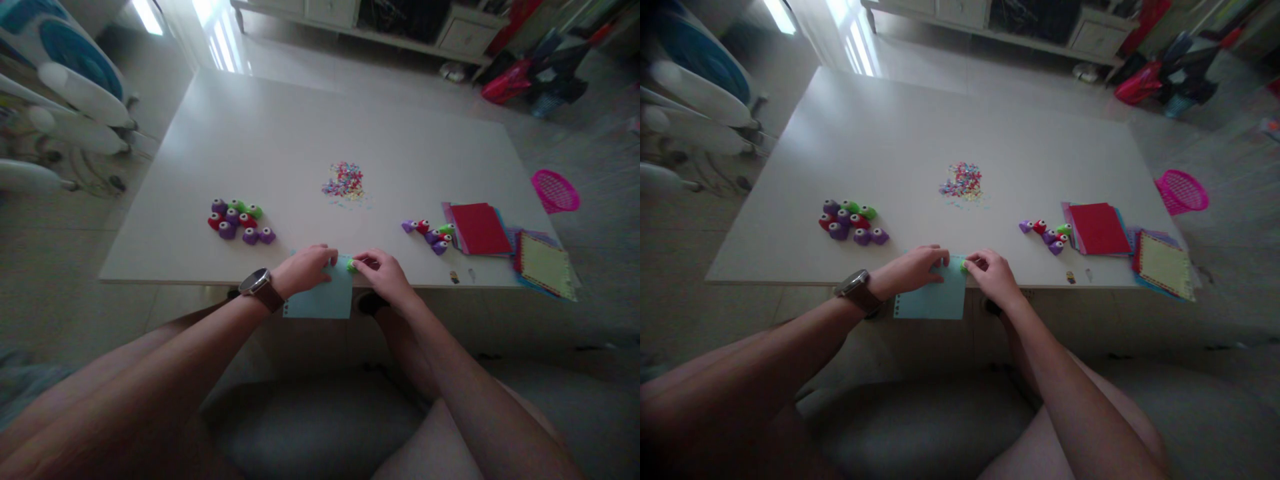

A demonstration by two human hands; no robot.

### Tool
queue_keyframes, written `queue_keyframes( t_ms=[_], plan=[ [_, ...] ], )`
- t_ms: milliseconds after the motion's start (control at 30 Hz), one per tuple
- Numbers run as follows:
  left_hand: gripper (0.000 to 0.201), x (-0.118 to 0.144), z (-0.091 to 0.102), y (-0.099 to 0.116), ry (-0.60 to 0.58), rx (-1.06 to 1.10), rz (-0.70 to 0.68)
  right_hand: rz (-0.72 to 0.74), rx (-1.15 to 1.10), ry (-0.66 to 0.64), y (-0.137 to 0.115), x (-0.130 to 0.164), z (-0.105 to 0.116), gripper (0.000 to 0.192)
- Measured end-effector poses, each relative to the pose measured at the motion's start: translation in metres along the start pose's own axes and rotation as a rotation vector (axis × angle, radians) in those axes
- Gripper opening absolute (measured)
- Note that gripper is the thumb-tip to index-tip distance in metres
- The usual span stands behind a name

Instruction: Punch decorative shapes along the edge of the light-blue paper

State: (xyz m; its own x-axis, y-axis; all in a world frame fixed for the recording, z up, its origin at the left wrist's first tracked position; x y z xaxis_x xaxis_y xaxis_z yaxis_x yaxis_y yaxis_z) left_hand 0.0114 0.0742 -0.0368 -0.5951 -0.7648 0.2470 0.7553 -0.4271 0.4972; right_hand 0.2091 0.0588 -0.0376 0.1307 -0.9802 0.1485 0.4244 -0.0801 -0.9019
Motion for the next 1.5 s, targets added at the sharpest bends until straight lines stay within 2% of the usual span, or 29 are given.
queue_keyframes(
  t_ms=[267,467,600,900,1200,1500],
  plan=[
    [0.034,0.001,0.002,0.002,0.0,0.002,-0.022,0.001,-0.013,-0.021,-0.001,-0.002,-0.003,0.009],
    [0.054,0.008,0.008,0.01,0.002,-0.021,-0.105,-0.025,-0.045,-0.011,0.001,-0.003,-0.004,0.01],
    [0.067,0.014,0.007,0.014,0.006,-0.114,-0.185,-0.072,-0.036,-0.002,0.004,-0.005,-0.004,0.007],
    [0.065,0.015,0.0,0.014,0.019,-0.211,-0.206,-0.141,0.111,0.003,0.0,-0.013,-0.007,0.006],
    [0.069,0.014,0.003,0.018,0.004,-0.244,-0.203,-0.232,0.176,-0.012,-0.015,-0.017,-0.007,0.012],
    [0.067,0.013,0.0,0.015,0.002,-0.248,-0.199,-0.216,0.125,-0.028,-0.004,-0.018,-0.009,0.01]
  ],
)
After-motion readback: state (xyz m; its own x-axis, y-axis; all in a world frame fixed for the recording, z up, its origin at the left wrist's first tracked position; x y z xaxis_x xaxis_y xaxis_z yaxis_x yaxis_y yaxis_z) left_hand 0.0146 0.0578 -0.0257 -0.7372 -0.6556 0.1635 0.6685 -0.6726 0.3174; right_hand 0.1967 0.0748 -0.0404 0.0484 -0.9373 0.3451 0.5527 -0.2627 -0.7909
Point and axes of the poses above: each hand's wrist, its own x-axis away from the middle knuckle, its own z-axis out of the back of the hand, y = z × x, the point moved 5 cm from there along -x, towards the middle knuckle, and after that the axes turned 9 degrees about -x, right-handed, at the moved point
